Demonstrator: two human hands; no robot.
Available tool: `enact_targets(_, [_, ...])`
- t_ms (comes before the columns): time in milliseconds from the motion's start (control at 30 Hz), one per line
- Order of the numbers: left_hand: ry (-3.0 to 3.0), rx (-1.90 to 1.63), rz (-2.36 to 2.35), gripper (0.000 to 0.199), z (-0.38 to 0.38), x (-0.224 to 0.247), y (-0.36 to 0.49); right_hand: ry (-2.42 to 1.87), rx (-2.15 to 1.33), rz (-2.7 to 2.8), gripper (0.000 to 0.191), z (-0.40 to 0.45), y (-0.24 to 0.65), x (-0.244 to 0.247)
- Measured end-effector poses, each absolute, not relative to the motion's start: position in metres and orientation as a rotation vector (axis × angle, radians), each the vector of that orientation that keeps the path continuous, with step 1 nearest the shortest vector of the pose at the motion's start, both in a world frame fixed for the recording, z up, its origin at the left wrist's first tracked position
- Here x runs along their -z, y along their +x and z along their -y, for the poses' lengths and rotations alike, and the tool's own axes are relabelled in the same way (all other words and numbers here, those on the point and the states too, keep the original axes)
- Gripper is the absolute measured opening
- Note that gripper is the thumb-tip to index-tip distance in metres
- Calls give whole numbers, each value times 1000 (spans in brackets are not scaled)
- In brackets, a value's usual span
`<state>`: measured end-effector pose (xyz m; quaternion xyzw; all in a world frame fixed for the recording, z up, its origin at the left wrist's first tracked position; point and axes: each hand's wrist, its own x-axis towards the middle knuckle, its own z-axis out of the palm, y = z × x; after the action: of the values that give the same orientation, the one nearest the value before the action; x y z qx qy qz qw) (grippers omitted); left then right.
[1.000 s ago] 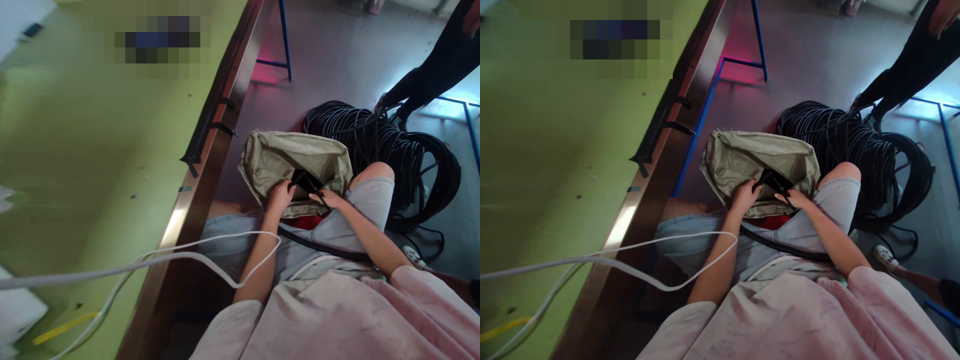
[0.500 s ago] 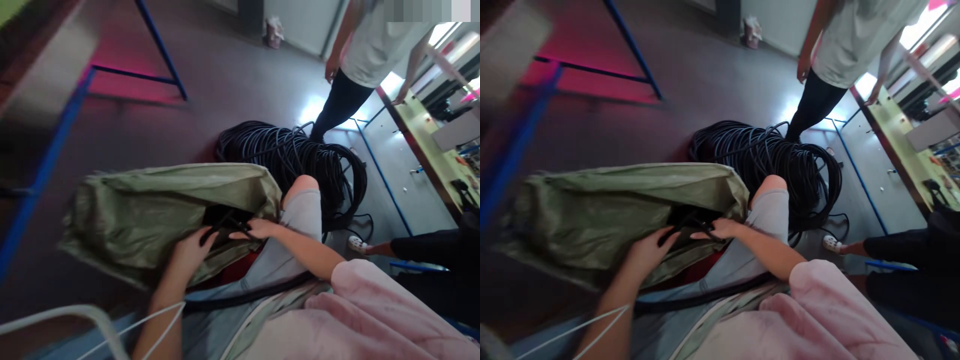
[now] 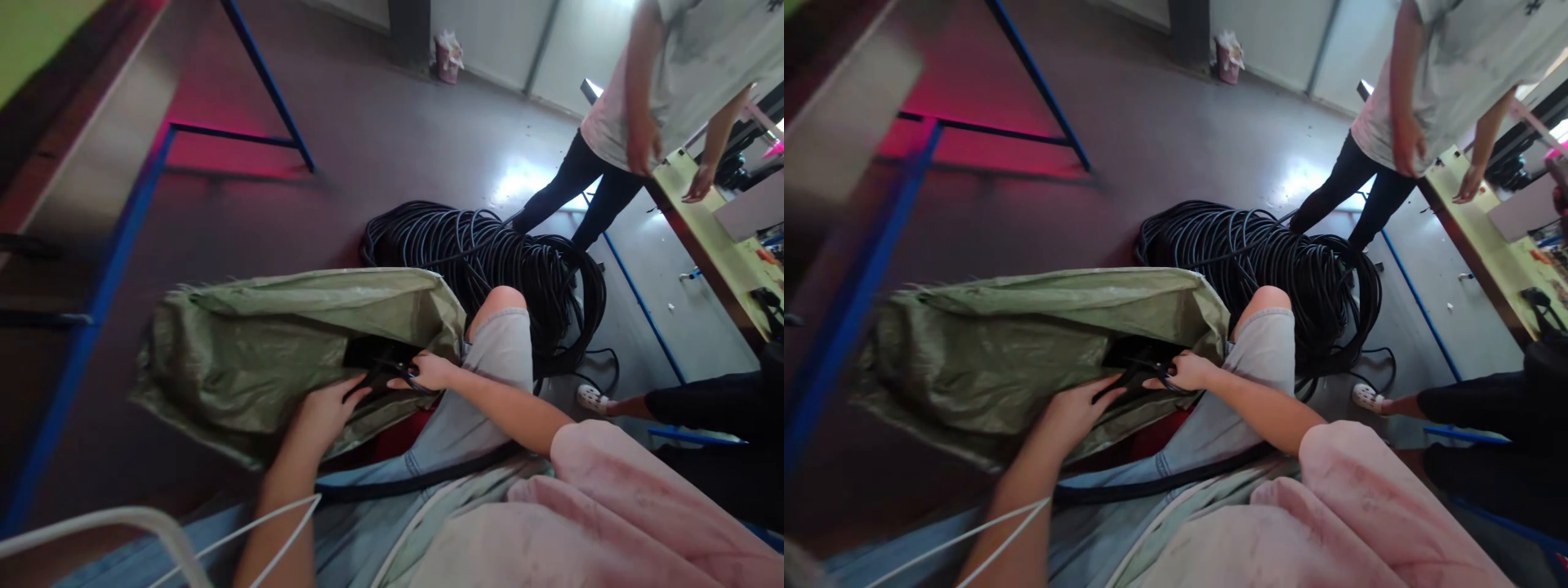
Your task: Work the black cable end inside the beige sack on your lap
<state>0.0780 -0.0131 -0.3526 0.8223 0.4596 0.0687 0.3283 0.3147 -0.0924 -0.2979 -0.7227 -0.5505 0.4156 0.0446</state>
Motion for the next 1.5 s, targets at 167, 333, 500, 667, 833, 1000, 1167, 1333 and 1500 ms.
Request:
enact_targets(167, [2129,-48,-1218,39,22,336,81,-2199,-1344,1636,60,94,317,300])
enact_targets(333, [2044,6,-1206,31,38,307,95,-2207,-1420,1398,61,95,319,299])
enact_targets(500, [1999,-26,-1538,38,32,300,98,-2182,-1464,1491,57,94,319,310])
enact_targets(667, [2000,45,-1638,36,32,295,94,-2090,-1530,1611,59,97,317,308])
enact_targets(833, [2032,-36,-1407,34,39,292,99,-2017,-1502,1639,63,96,318,305])
enact_targets(1000, [2025,-73,-1380,38,42,294,103,-2041,-1533,1562,67,96,324,302])
enact_targets(1167, [2024,-65,-1387,39,38,298,101,-2125,-1498,1531,67,97,323,297])
enact_targets(1333, [2119,36,-1316,36,37,289,99,-2116,-1308,1690,61,97,319,298])
enact_targets(1500, [2116,89,-1320,36,41,281,103,-2039,-1640,1460,64,97,323,296])
